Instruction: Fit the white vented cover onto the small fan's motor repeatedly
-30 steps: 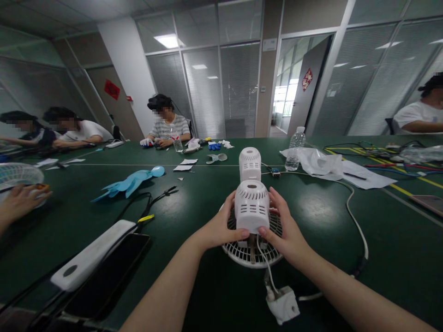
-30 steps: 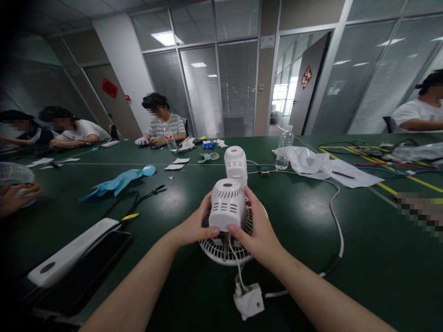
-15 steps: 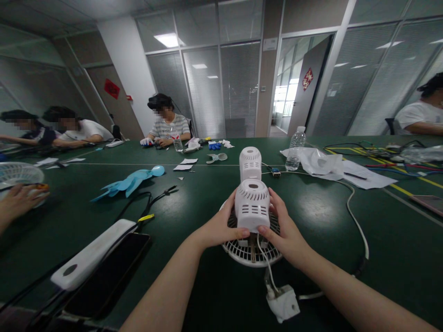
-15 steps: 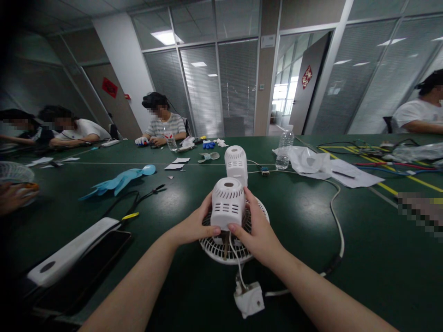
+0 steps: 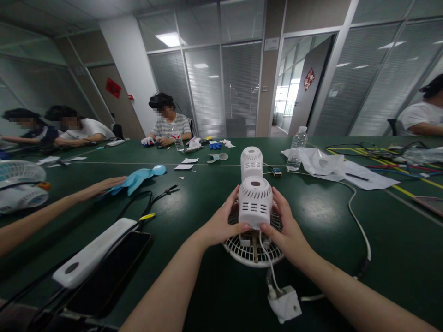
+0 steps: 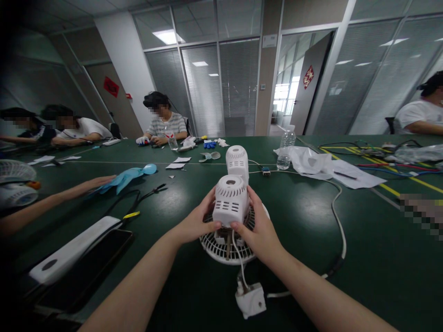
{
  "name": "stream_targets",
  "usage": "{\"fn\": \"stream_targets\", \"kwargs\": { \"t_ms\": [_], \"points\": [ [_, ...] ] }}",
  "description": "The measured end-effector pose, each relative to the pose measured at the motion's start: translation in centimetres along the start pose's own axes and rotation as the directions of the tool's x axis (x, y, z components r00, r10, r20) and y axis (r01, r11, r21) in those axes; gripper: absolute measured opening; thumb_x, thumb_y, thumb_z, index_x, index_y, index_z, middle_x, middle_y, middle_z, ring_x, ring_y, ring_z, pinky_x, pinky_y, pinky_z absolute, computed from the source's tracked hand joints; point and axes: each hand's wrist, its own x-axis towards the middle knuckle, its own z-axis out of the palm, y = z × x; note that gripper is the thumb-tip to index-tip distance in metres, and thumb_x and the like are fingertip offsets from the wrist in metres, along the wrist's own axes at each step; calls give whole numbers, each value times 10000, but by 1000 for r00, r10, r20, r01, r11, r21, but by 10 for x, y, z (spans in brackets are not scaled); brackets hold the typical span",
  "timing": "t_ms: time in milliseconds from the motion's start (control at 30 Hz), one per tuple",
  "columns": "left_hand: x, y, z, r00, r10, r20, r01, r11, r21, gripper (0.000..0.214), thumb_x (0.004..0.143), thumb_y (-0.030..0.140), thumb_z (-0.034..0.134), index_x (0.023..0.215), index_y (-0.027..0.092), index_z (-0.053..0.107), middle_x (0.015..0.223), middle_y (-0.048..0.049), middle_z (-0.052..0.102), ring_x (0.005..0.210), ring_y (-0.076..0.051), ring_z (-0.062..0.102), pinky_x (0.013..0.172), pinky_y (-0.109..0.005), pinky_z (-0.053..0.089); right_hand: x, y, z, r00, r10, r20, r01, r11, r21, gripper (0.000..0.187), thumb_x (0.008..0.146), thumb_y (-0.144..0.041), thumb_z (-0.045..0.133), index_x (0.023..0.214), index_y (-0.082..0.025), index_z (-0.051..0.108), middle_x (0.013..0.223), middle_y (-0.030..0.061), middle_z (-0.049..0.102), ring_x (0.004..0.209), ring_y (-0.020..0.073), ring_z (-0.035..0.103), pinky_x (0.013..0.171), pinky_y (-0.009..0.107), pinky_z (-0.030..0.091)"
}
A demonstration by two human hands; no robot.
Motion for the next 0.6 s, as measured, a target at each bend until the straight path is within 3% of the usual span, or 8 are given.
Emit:
{"fn": "stream_targets", "kwargs": {
  "t_ms": [100,300,433,600],
  "points": [
    [1,-5,0,1000,0,-14,0,1000,11,1043,776,398,778,1555,273,95,1600,-124,262,1442,-342,320,1191,-558,242,1,-2,0,1000,-1,-14,1,1000,-23,861,847,-470,670,1532,-341,165,1588,96,284,1429,352,330,1154,606,286],
    [2,-2,2,1000,17,0,-17,1000,26,1032,759,421,784,1546,269,135,1577,-125,306,1441,-354,315,1187,-576,239,0,-4,-1,1000,31,4,-31,1000,-2,845,860,-490,642,1533,-325,158,1563,124,315,1370,369,414,1102,622,354],
    [2,2,3,997,61,43,-62,997,40,1058,755,443,786,1549,265,110,1600,-135,247,1468,-354,251,1201,-570,187,-1,-5,-2,999,35,29,-35,999,-17,870,852,-501,650,1538,-315,148,1561,129,313,1363,368,420,1089,598,381],
    [-1,2,1,998,26,49,-32,993,114,1137,715,444,817,1557,260,75,1621,-124,183,1488,-353,181,1210,-563,145,-1,-7,-4,999,16,43,-15,1000,-25,895,844,-504,656,1543,-309,132,1552,136,321,1354,370,427,1088,599,381]
  ]
}}
